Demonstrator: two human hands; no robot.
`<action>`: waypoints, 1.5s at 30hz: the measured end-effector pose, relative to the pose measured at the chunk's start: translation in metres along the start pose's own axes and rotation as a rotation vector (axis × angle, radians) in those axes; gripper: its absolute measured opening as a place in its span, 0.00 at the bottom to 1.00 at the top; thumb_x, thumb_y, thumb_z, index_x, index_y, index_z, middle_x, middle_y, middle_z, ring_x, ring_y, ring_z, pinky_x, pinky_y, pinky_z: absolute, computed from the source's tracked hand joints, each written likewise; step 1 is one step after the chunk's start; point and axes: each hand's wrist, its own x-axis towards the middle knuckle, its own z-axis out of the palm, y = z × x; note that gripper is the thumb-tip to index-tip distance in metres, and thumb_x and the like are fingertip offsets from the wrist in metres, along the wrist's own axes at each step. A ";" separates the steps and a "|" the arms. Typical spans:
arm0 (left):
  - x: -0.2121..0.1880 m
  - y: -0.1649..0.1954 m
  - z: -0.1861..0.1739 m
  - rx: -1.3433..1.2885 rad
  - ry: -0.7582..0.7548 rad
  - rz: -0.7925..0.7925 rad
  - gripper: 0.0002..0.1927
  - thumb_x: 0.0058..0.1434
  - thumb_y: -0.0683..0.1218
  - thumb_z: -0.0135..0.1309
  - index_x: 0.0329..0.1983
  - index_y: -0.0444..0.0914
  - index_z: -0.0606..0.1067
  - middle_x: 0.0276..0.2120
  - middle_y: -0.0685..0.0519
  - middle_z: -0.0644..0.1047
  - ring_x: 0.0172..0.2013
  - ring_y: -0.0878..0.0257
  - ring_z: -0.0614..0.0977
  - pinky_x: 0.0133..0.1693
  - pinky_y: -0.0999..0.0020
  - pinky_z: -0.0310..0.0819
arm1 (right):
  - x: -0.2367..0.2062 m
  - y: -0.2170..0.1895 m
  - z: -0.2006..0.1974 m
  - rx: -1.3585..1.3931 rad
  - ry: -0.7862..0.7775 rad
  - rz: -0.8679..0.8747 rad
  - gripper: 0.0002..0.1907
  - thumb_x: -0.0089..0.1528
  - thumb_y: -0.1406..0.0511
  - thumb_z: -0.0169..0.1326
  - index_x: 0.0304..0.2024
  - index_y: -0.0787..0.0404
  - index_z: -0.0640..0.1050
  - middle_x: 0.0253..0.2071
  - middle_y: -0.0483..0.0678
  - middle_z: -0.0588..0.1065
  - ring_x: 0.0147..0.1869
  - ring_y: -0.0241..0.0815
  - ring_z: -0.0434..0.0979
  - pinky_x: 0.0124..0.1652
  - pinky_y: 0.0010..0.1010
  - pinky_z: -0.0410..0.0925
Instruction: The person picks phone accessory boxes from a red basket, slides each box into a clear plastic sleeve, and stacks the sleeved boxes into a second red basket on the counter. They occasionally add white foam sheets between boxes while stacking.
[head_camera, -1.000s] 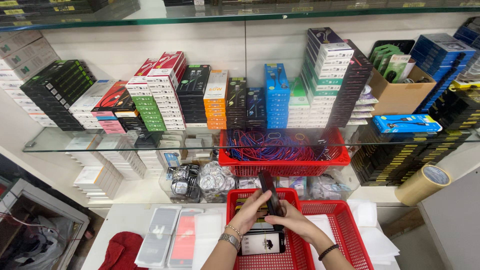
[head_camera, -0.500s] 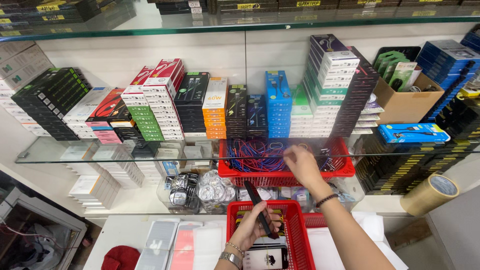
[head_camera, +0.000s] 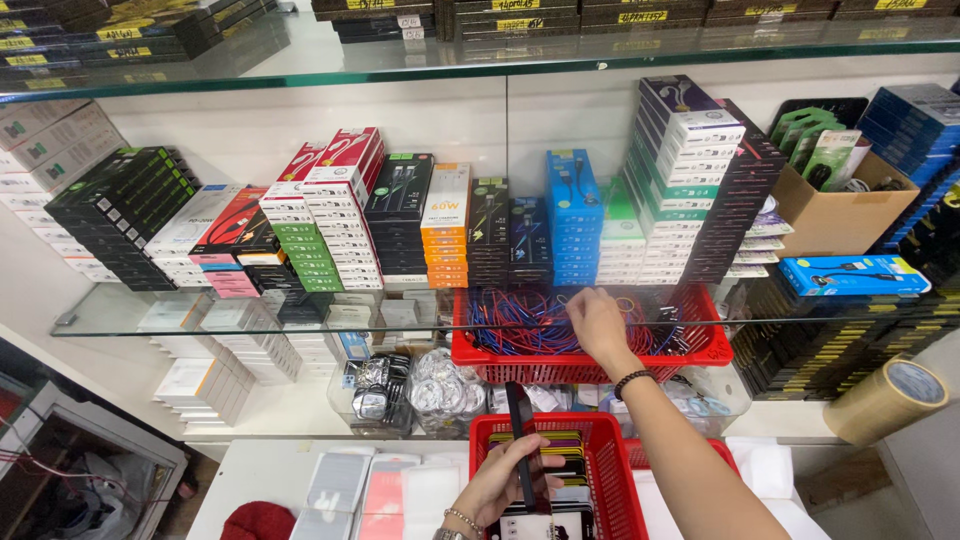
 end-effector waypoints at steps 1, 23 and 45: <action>-0.002 0.002 0.004 0.006 -0.020 0.031 0.31 0.63 0.59 0.55 0.62 0.35 0.69 0.50 0.46 0.82 0.43 0.51 0.86 0.44 0.55 0.82 | -0.003 0.002 -0.001 0.123 -0.079 0.088 0.07 0.62 0.64 0.57 0.37 0.62 0.79 0.39 0.55 0.79 0.46 0.55 0.79 0.47 0.44 0.71; 0.002 0.007 0.016 -0.155 -0.262 0.062 0.36 0.66 0.63 0.48 0.68 0.35 0.66 0.60 0.39 0.77 0.49 0.51 0.84 0.54 0.55 0.79 | -0.003 0.023 -0.055 -0.171 0.053 0.044 0.07 0.57 0.66 0.60 0.37 0.60 0.79 0.44 0.55 0.76 0.51 0.59 0.74 0.50 0.48 0.69; -0.018 0.002 0.035 -0.302 -0.291 0.242 0.39 0.64 0.64 0.45 0.69 0.33 0.66 0.59 0.46 0.76 0.50 0.52 0.83 0.55 0.51 0.80 | -0.150 -0.063 -0.068 0.205 -0.226 -0.029 0.07 0.66 0.66 0.50 0.38 0.66 0.71 0.38 0.57 0.75 0.47 0.57 0.75 0.46 0.43 0.68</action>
